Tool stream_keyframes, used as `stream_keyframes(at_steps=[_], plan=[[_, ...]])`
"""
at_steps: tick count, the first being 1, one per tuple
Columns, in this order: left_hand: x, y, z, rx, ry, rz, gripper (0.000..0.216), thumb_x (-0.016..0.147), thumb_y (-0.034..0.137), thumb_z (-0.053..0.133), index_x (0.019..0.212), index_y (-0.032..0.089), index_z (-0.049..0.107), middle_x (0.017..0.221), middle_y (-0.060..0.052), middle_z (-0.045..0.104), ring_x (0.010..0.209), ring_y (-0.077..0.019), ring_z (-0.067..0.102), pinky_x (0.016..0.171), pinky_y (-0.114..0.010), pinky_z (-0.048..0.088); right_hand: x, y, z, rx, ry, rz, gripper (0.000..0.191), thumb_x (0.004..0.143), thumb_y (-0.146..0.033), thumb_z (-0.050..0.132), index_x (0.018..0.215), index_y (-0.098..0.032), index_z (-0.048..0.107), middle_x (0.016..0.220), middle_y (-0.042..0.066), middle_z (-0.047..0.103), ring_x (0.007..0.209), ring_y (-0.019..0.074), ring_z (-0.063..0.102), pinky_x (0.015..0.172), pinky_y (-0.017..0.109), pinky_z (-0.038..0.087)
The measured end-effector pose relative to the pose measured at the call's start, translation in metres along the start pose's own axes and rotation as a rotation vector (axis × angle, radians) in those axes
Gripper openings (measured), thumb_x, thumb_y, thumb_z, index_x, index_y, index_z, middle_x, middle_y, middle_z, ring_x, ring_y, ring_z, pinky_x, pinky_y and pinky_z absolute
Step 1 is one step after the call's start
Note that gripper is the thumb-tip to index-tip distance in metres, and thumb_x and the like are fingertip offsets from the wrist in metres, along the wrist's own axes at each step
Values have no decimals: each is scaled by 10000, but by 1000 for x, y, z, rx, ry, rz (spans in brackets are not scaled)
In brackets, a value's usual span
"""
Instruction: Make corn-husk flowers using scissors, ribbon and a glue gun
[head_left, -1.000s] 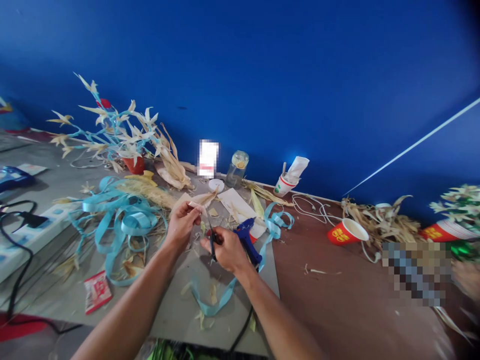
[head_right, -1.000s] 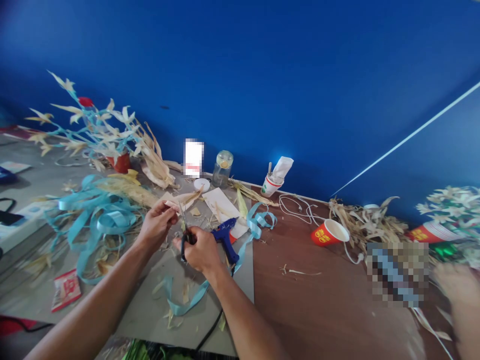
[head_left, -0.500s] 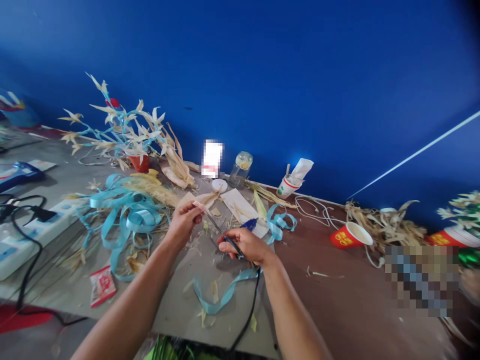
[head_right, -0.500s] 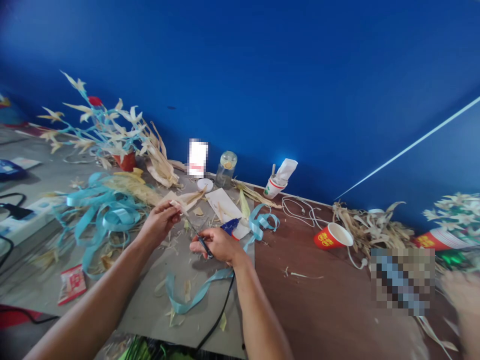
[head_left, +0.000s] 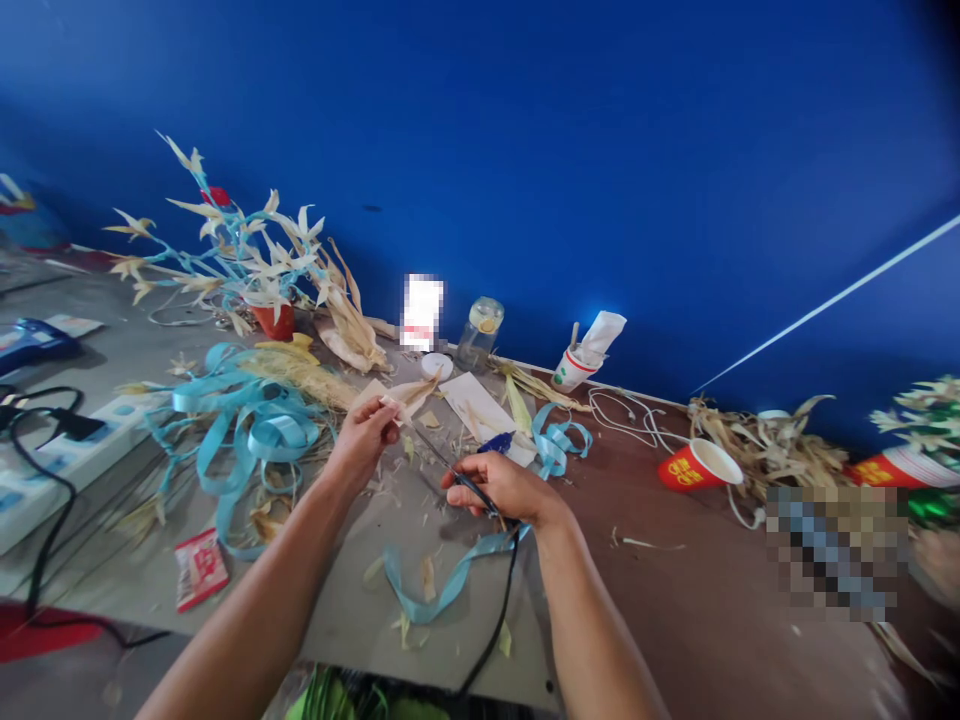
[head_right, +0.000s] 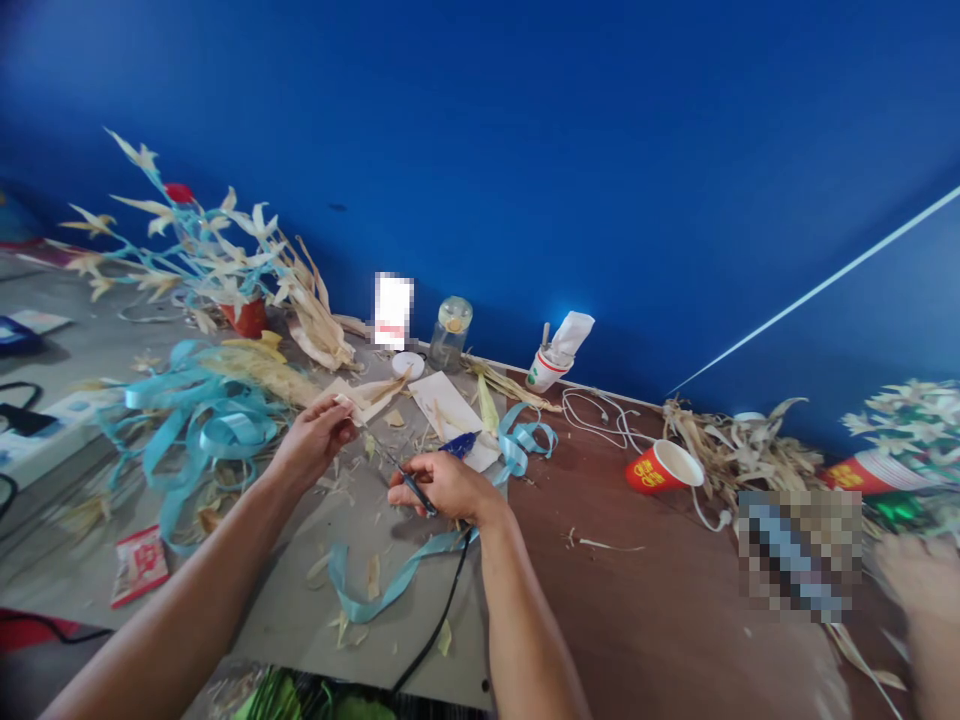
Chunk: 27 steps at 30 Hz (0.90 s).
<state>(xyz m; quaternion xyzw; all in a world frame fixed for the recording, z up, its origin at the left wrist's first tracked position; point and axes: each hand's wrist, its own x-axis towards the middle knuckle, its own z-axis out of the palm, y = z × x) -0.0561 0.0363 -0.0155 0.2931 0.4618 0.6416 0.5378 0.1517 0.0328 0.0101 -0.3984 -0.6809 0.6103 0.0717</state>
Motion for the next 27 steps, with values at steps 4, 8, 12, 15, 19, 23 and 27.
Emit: stream_keyframes(at_steps=[4,8,12,15,19,23,27], plan=[[-1,-2,-1,62,-24,37,252,632,327,697,610,146,523,538,51,474,429,-37,390,436,-185,260,1,2,-1,-11,-1,1,391,683,-461,682,892,-136,628,625,-26,550,515,69,441,488,183,325],[0,-6,-2,155,-57,108,238,685,337,665,635,140,540,590,38,504,443,-32,389,439,-186,252,2,4,-1,-7,-12,6,401,678,-471,685,893,-137,629,630,-27,552,508,66,435,482,183,319],[1,-9,-4,182,-61,134,219,700,322,656,640,141,547,581,44,489,447,-34,385,443,-190,250,1,1,0,-7,-17,15,400,674,-476,689,878,-137,629,609,-34,541,507,65,433,477,180,313],[2,-10,-4,187,-73,133,215,701,322,654,641,142,553,578,46,493,447,-36,385,445,-193,254,1,-1,0,-16,-18,19,409,671,-474,693,889,-135,627,569,-46,517,502,66,424,468,177,301],[1,-10,-4,175,-82,127,225,686,336,663,634,146,555,580,42,512,447,-41,389,450,-196,267,2,1,0,-27,-13,22,396,688,-481,674,879,-138,627,535,-57,495,482,64,401,454,180,284],[0,-8,-3,167,-82,123,223,687,331,663,626,145,555,561,43,491,447,-41,381,450,-192,258,3,2,0,-19,-22,9,395,684,-494,673,853,-140,630,530,-55,492,473,63,386,443,183,268],[0,-7,-3,163,-75,101,227,671,329,676,617,145,554,540,41,476,442,-45,377,444,-191,251,2,1,0,-16,-19,13,413,679,-500,679,863,-134,629,518,-56,484,469,62,378,441,182,261]])
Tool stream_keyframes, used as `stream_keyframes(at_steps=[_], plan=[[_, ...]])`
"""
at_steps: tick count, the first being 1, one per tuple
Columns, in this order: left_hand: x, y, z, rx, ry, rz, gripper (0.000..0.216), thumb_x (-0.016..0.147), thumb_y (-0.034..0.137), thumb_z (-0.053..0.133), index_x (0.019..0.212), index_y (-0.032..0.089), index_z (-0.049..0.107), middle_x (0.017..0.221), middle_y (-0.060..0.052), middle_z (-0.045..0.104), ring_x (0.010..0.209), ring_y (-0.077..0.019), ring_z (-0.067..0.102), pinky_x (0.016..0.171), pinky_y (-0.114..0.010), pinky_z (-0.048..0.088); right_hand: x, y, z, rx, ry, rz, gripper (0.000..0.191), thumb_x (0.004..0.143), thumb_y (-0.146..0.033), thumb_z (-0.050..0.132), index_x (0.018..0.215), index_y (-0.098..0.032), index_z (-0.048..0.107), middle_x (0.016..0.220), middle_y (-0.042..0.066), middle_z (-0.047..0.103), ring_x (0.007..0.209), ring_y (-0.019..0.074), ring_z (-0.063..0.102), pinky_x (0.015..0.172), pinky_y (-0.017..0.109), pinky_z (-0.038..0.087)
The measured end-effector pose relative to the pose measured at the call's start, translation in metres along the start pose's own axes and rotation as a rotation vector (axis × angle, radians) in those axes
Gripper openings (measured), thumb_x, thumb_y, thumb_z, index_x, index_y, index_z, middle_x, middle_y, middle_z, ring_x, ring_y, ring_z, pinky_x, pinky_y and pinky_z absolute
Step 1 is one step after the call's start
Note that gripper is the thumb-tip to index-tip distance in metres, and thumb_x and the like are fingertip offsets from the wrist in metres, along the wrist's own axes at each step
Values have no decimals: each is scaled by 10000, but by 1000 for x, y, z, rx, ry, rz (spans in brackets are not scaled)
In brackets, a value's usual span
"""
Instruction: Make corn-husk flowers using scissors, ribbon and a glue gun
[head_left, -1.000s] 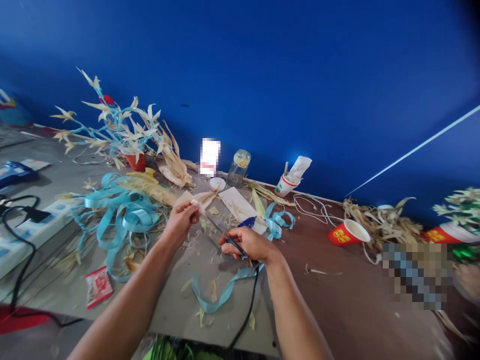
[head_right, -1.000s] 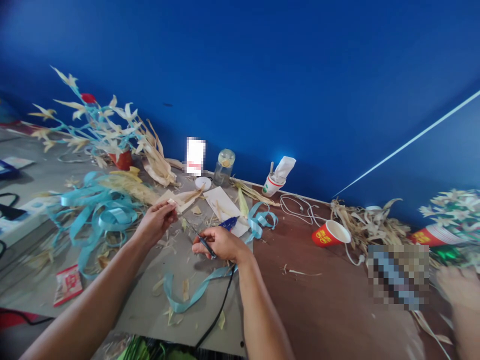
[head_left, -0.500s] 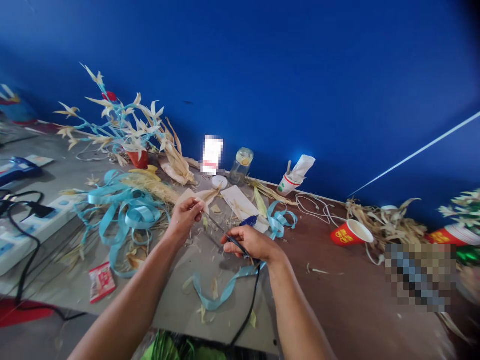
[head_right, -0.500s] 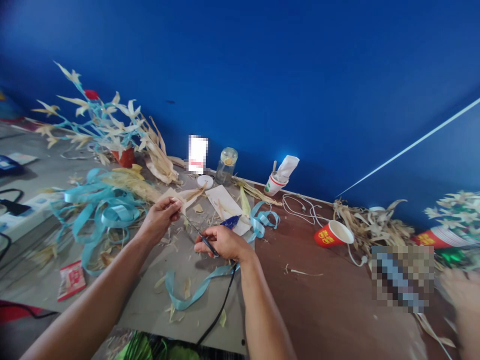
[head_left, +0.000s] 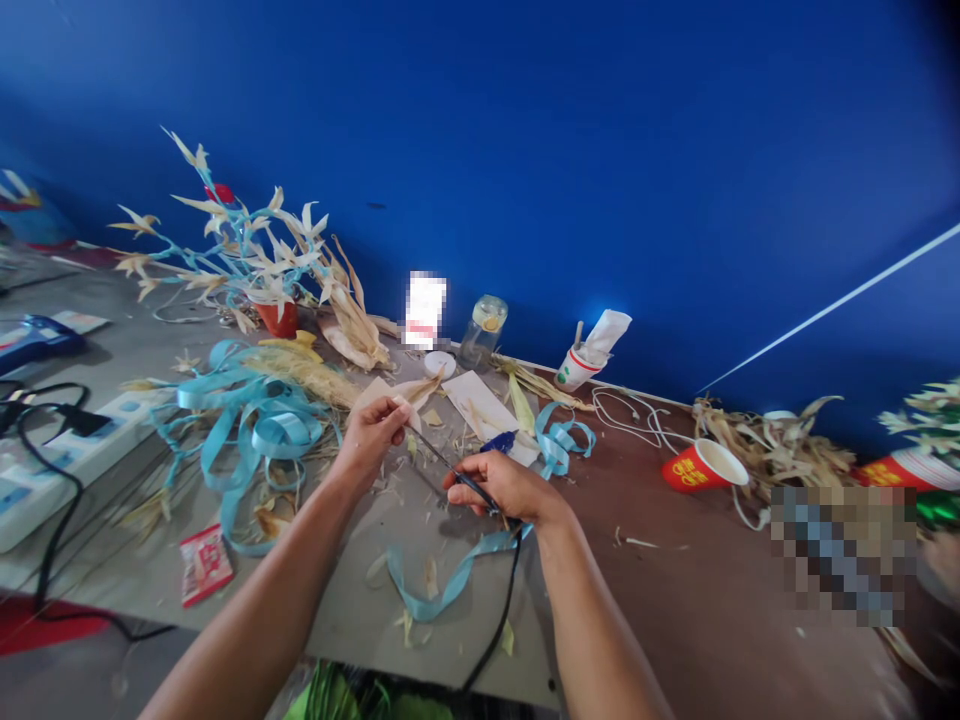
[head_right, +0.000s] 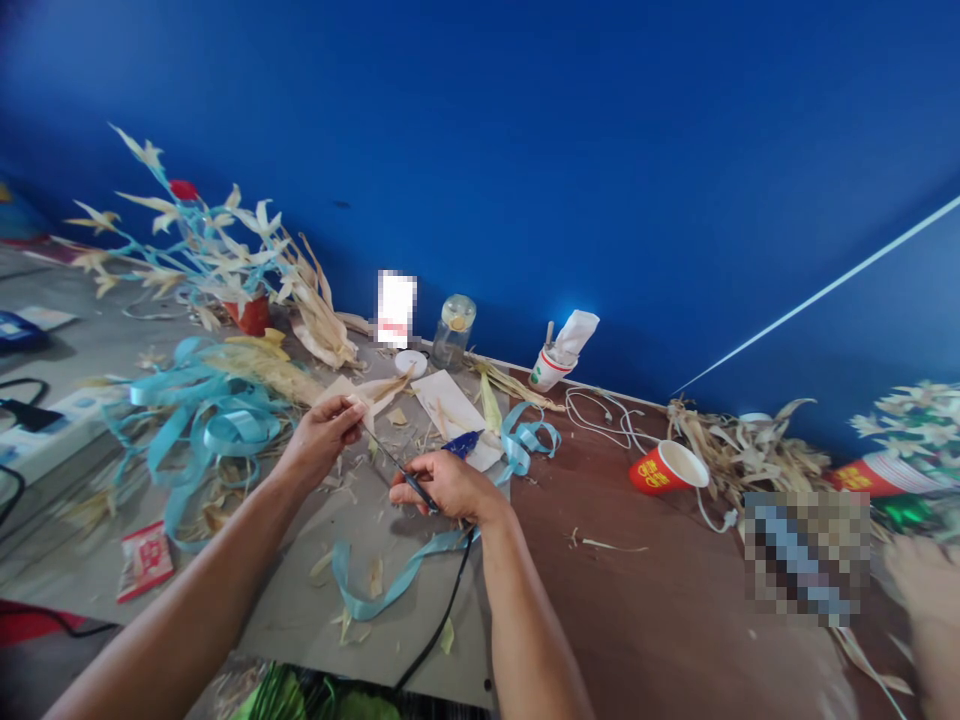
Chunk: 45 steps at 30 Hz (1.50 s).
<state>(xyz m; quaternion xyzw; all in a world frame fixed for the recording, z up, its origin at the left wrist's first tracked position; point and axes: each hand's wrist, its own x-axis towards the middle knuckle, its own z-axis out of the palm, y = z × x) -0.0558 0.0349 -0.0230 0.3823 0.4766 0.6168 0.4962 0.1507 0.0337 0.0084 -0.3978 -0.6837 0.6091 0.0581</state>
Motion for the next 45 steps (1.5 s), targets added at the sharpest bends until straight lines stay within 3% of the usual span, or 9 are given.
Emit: stream_keyframes(at_steps=[18,36,45], plan=[[1,-3,-2,-76,4,-68,236,642,328,704,621,142,561,537,42,492,430,-35,386,434,-186,258,3,5,0,58,-18,-39,478,674,-553,663,872,-120,624,519,-53,492,453,53,387,438,181,262],[0,-2,-1,-114,-6,-93,228,642,304,705,625,144,544,545,53,487,434,-29,387,446,-178,283,3,7,-2,-31,26,-49,469,674,-543,663,858,-112,653,477,-61,454,444,55,358,428,184,246],[0,4,1,-120,76,-102,244,613,327,723,654,141,570,607,41,541,428,-21,384,425,-174,253,-2,2,1,-33,-50,31,431,623,-481,721,855,-124,656,512,-56,500,456,56,393,433,175,277]])
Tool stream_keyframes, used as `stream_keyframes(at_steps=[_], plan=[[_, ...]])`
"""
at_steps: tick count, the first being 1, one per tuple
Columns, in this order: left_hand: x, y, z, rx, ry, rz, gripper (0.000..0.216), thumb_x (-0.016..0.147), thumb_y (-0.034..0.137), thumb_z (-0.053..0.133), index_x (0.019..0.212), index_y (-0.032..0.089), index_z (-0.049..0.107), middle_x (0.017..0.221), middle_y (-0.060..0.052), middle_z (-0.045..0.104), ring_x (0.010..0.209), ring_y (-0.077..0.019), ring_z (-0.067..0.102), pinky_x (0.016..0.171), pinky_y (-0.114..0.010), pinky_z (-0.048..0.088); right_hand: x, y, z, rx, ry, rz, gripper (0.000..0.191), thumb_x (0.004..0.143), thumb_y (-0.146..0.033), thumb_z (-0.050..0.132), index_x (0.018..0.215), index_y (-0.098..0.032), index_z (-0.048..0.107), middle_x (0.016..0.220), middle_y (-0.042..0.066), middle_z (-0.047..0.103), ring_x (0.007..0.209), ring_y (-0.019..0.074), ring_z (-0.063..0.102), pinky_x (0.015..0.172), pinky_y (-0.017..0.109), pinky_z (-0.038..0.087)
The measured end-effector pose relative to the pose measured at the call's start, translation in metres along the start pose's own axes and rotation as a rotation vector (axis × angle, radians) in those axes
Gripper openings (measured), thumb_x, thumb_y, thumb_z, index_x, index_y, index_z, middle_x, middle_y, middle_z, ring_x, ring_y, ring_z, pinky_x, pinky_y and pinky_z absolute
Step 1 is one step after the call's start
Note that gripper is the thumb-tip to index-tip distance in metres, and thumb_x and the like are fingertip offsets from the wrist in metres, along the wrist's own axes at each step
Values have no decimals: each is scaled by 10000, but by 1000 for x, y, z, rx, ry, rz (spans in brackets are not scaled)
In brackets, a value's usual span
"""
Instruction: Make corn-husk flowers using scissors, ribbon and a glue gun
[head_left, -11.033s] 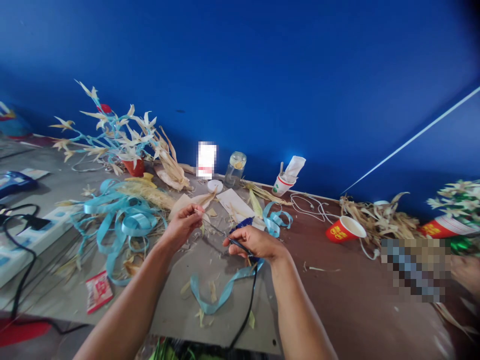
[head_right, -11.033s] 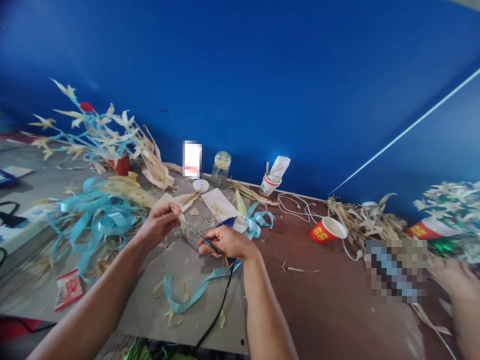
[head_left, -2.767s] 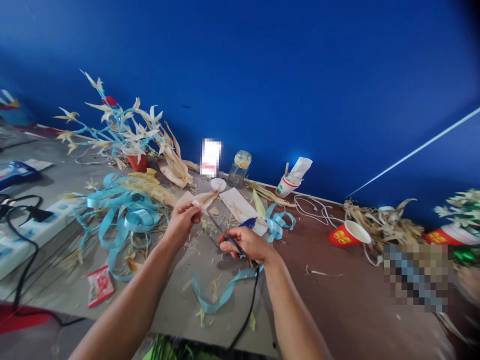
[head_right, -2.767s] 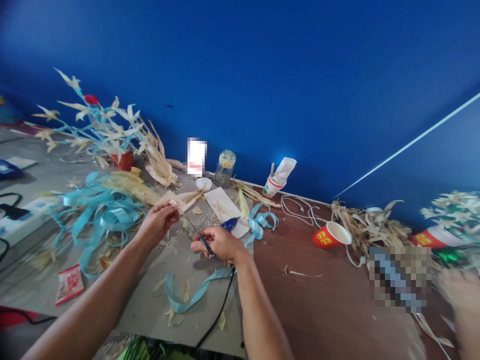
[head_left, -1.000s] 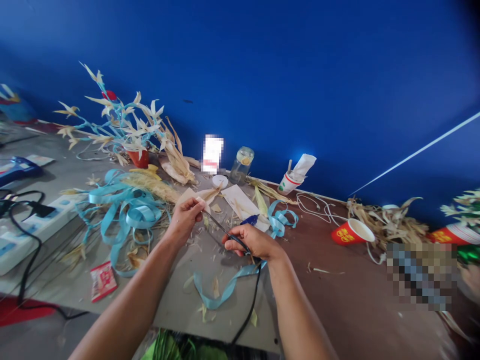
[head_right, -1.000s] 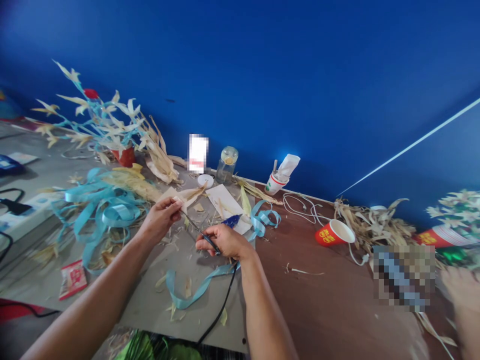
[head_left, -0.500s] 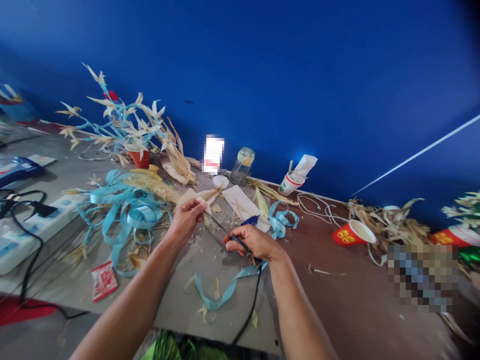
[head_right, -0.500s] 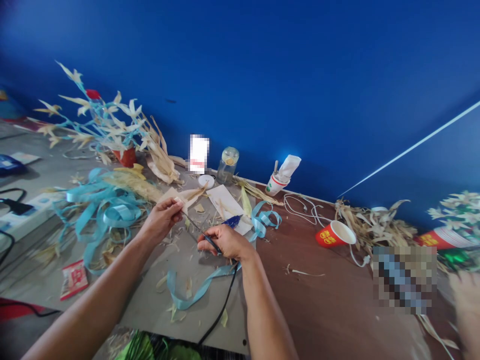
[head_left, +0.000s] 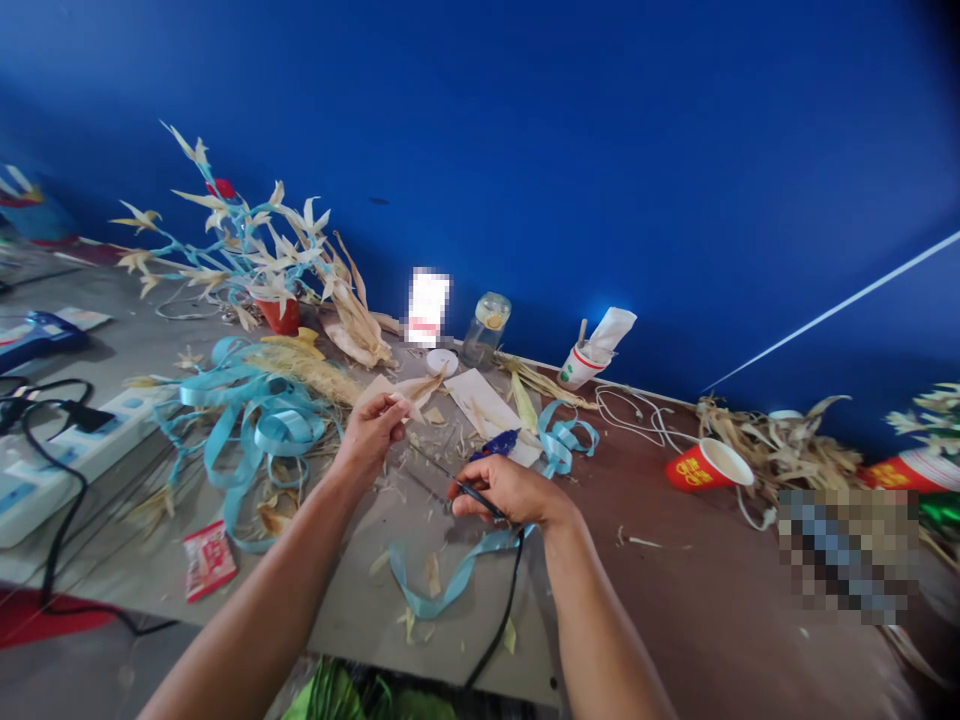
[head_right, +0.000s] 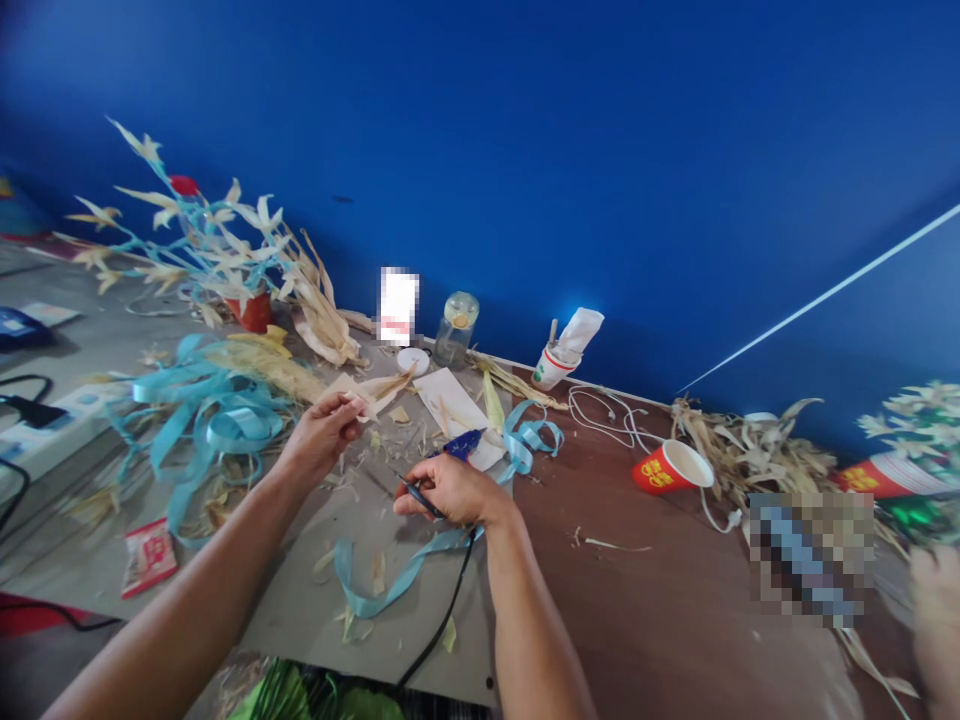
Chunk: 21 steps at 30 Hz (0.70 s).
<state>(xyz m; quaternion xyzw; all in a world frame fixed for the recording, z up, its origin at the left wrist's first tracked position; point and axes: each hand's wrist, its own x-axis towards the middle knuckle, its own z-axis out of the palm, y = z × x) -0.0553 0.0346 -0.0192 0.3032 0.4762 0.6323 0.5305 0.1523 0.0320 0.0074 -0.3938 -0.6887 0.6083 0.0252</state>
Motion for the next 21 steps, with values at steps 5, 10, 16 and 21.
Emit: stream_keyframes(at_steps=[5,10,16,21], plan=[[1,-1,-2,9,-6,16,232,635,333,709,645,140,581,598,38,540,428,-22,384,431,-179,265,-2,-1,-2,5,-14,29,444,625,-471,723,887,-122,643,521,-57,509,462,58,415,440,170,300],[1,0,-2,-37,-17,12,225,632,319,719,650,142,581,618,33,550,443,-27,401,432,-182,272,-3,-2,-4,-6,26,49,456,635,-484,716,899,-123,628,516,-51,521,451,60,408,429,172,297],[0,4,0,-188,54,44,223,588,271,755,663,143,588,613,45,541,456,-26,404,450,-182,300,8,-1,6,-137,287,46,464,664,-477,694,977,-142,621,582,-13,589,549,118,524,484,201,352],[0,4,0,-261,-6,56,204,607,223,754,672,135,581,661,30,561,484,-25,424,465,-170,317,21,-6,28,-209,525,38,515,653,-399,708,1103,-188,576,780,32,673,724,175,619,617,235,427]])
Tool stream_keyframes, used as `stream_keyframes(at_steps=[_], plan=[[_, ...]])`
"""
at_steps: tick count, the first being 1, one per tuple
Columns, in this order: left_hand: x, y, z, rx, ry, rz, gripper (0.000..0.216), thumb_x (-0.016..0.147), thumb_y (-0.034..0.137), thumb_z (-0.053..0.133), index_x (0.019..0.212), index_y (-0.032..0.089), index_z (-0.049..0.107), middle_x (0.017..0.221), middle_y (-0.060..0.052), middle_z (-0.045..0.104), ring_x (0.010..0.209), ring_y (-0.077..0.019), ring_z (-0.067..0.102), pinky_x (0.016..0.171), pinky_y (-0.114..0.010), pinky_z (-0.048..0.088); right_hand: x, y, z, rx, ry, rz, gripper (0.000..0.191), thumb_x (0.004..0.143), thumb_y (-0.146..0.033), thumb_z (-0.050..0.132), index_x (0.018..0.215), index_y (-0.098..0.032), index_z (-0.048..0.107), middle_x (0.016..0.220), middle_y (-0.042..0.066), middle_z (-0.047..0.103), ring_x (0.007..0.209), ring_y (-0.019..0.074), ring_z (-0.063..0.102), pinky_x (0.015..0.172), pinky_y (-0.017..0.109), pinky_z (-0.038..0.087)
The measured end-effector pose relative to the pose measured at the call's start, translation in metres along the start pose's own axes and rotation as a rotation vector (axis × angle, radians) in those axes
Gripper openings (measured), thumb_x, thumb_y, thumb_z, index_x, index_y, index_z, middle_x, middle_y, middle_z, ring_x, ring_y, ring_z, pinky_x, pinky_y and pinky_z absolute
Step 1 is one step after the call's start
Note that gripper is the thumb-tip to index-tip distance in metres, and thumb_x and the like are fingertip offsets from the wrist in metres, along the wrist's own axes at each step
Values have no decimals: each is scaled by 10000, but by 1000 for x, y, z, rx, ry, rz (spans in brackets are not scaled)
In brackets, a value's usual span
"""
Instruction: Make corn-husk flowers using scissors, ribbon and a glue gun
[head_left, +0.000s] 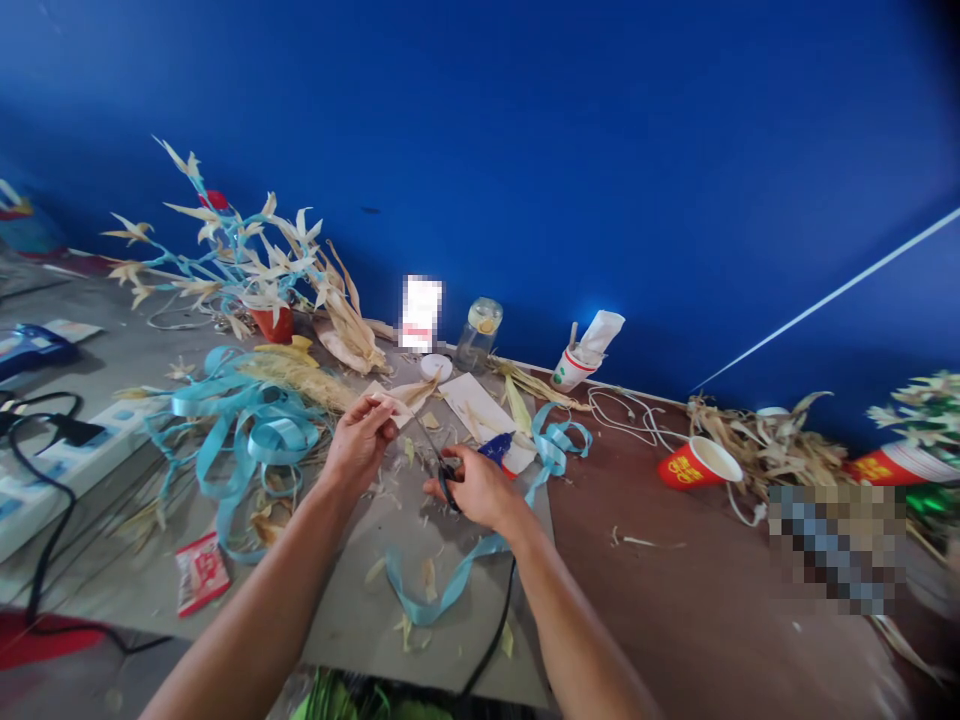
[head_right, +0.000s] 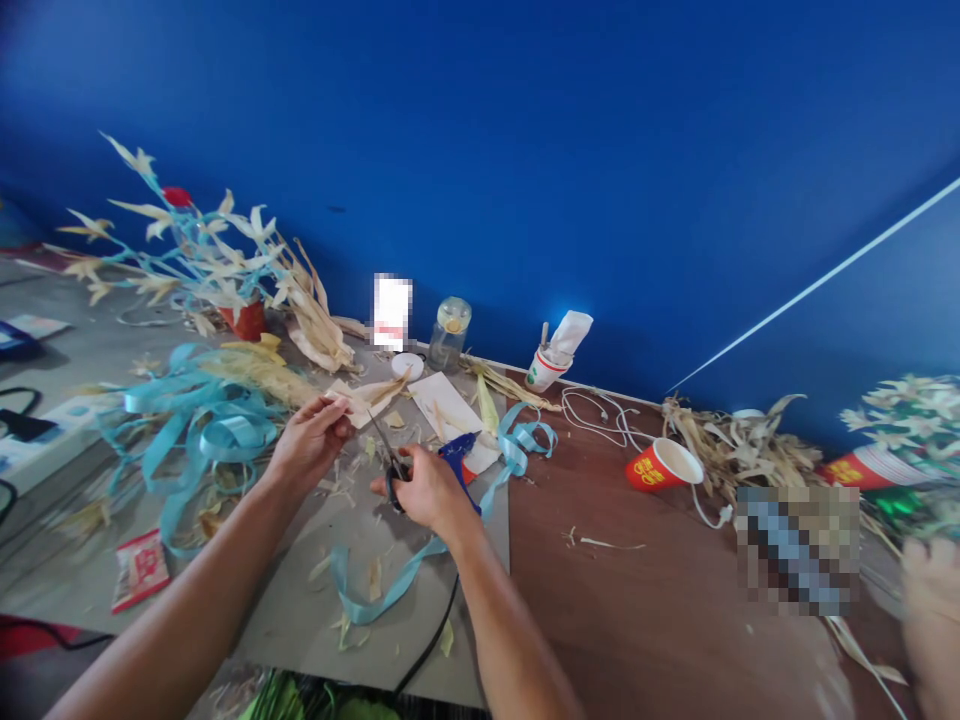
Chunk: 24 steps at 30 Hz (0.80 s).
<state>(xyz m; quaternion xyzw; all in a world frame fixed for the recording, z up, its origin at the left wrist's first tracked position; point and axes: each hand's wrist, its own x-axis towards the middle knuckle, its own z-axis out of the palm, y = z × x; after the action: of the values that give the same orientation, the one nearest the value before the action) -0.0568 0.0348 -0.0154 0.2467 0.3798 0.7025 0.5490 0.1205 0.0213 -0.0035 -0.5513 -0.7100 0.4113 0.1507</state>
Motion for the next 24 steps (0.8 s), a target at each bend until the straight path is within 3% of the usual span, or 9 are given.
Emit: stream_keyframes(at_steps=[4,9,12,15,19,21,24], plan=[[-1,-1,0,-19,-64,17,177,641,208,737,699,134,587,707,14,580,516,-30,447,481,-165,336,2,-3,15,87,87,6,584,662,-344,687,1187,-162,508,867,44,677,786,177,630,689,244,455],[-2,-5,-1,8,-92,-14,179,642,197,733,719,137,583,686,21,594,494,-31,453,488,-171,352,-2,-4,17,147,-19,16,665,765,-376,577,1347,-156,344,875,36,672,415,97,553,580,253,460],[-4,-7,1,30,-91,-40,208,635,208,736,729,151,559,649,35,601,477,-41,471,483,-176,355,-10,-10,15,46,-14,-13,551,804,-382,537,1293,-149,437,856,66,683,363,95,535,580,255,447],[-9,-9,4,80,-187,-78,219,647,225,729,743,155,545,693,18,634,483,-53,498,496,-189,367,-17,-16,13,-111,38,-65,356,831,-348,502,1134,-177,578,781,75,697,444,141,597,559,250,421],[-15,-13,6,159,-379,-136,192,666,226,719,737,138,562,793,-8,638,499,-43,487,526,-201,374,-19,-18,14,-260,123,-146,209,808,-289,529,936,-189,661,782,104,710,696,218,671,609,262,422],[-16,-15,5,185,-382,-150,185,661,219,726,740,138,579,766,0,621,535,-53,498,537,-199,376,-17,-17,15,-212,202,-187,199,815,-266,515,910,-178,665,804,114,710,742,225,668,638,273,432],[-15,-17,4,165,-343,-170,178,652,217,734,722,144,588,719,8,606,606,-81,535,587,-207,405,-10,-14,16,76,346,-226,227,816,-287,524,969,-164,638,842,97,698,746,194,650,651,263,454]])
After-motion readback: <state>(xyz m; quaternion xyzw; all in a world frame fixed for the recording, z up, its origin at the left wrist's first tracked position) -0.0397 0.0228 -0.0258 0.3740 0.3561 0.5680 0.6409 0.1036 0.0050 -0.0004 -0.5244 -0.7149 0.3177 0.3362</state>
